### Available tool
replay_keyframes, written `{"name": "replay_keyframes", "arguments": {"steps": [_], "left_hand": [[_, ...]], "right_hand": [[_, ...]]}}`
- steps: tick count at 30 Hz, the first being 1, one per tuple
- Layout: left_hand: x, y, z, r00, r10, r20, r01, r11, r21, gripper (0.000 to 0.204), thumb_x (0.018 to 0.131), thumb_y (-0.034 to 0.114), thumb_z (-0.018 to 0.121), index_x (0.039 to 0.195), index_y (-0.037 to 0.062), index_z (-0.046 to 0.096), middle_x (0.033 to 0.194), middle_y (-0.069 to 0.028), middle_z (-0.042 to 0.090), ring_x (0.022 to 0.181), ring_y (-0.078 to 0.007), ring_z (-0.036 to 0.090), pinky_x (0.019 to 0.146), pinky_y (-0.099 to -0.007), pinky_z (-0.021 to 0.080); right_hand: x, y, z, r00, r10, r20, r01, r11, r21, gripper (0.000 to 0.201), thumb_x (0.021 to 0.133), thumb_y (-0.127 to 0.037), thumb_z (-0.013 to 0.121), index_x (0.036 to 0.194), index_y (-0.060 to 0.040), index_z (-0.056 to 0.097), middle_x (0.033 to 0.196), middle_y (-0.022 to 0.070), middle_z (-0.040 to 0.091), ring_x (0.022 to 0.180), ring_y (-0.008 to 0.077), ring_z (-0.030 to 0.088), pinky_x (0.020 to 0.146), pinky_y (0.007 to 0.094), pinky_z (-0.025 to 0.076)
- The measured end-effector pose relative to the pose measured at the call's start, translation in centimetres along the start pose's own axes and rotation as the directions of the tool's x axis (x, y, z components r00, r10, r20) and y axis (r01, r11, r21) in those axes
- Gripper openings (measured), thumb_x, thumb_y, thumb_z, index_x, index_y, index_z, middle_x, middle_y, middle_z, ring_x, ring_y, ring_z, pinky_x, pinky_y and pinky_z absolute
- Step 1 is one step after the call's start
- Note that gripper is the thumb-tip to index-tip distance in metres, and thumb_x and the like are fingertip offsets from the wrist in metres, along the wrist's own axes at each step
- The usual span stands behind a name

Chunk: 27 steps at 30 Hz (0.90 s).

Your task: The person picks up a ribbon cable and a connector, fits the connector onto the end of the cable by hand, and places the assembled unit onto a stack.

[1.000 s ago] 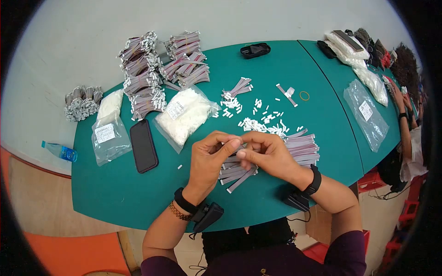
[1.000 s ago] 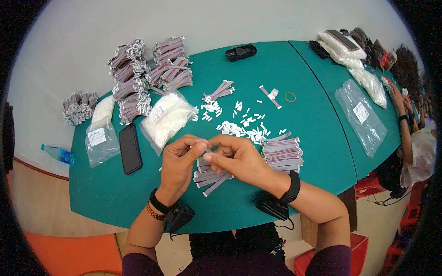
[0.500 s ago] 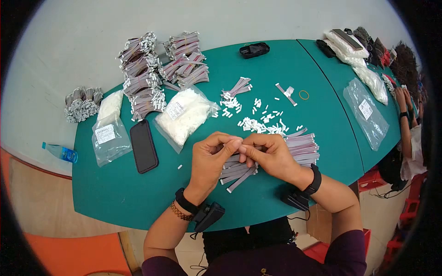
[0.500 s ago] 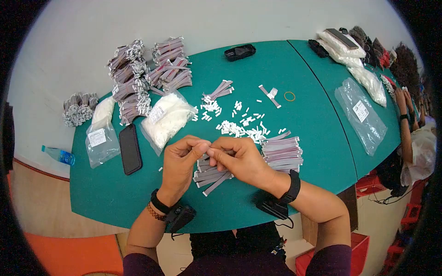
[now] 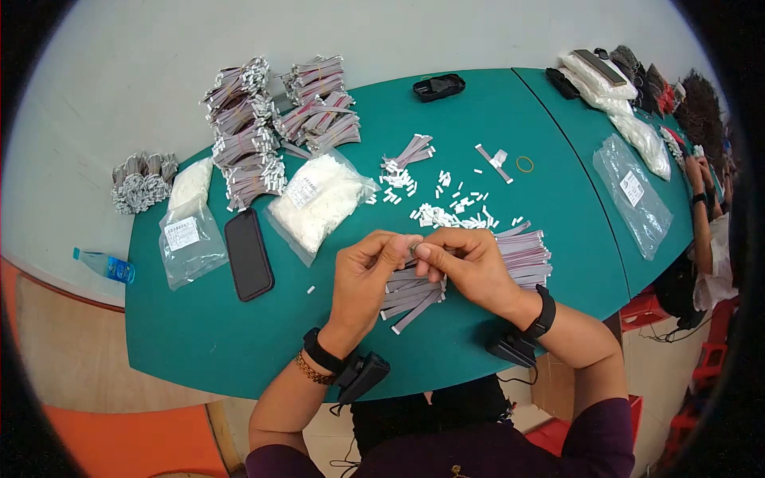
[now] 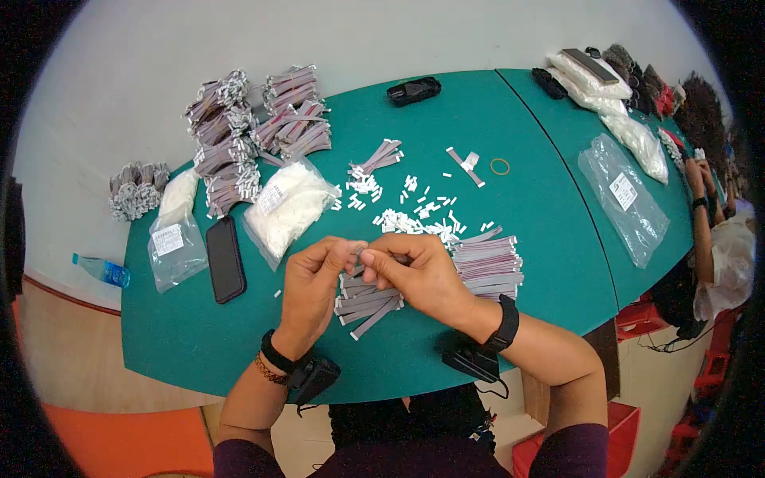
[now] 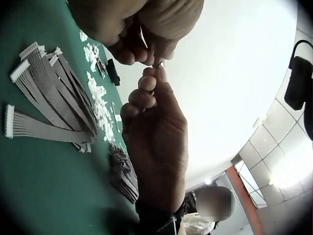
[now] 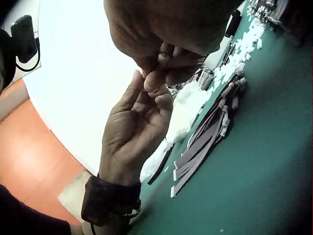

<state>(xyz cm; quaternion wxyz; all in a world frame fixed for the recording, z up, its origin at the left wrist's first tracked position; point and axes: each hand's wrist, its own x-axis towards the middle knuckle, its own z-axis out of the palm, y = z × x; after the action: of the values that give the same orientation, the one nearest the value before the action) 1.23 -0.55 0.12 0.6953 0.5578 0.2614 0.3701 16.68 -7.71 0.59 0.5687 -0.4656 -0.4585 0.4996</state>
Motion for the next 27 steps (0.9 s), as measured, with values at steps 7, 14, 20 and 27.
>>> {"name": "replay_keyframes", "arguments": {"steps": [7,14,20,27], "left_hand": [[-0.1,0.2,0.4,0.999,0.036,-0.009,-0.036,0.999,0.020,0.012,0.086,0.008,0.062,0.091,-0.0011,0.067,0.087,-0.0053,0.062,0.079,-0.0089,0.054,0.072,-0.0220,0.040],[0.1,-0.1,0.1,0.992,0.128,-0.016,-0.125,0.983,0.135,0.010,0.085,0.006,0.063,0.090,-0.0019,0.067,0.087,-0.0057,0.062,0.076,-0.0091,0.058,0.068,-0.0204,0.045],[-0.1,-0.6,0.2,0.994,0.105,-0.041,-0.100,0.989,0.108,0.010,0.085,0.006,0.062,0.091,-0.0011,0.067,0.087,-0.0045,0.061,0.073,-0.0069,0.054,0.065,-0.0217,0.043],[0.3,0.4,-0.5,0.995,-0.013,0.100,0.016,0.999,-0.030,0.028,0.094,0.015,0.048,0.108,-0.0057,0.060,0.091,-0.0046,0.059,0.083,-0.0095,0.048,0.077,-0.0239,0.039]], "right_hand": [[-0.1,-0.1,0.1,1.000,-0.006,0.010,0.007,0.997,-0.072,0.018,0.090,-0.015,0.057,0.086,0.0004,0.065,0.071,0.0011,0.061,0.061,0.0042,0.051,0.054,0.0189,0.041],[-0.1,-0.2,0.1,1.000,-0.024,0.004,0.024,0.996,-0.088,0.019,0.090,-0.015,0.057,0.082,0.0007,0.064,0.070,0.0010,0.061,0.060,0.0042,0.051,0.053,0.0195,0.041],[-0.1,-0.1,0.2,0.999,-0.036,0.008,0.036,0.993,-0.109,0.019,0.090,-0.015,0.057,0.081,0.0005,0.064,0.069,0.0011,0.061,0.059,0.0042,0.051,0.052,0.0197,0.041],[0.2,-0.4,-0.5,0.999,-0.042,0.010,0.042,0.998,-0.054,0.019,0.090,-0.016,0.058,0.084,-0.0002,0.066,0.069,0.0015,0.062,0.058,0.0042,0.051,0.052,0.0189,0.041]]}}
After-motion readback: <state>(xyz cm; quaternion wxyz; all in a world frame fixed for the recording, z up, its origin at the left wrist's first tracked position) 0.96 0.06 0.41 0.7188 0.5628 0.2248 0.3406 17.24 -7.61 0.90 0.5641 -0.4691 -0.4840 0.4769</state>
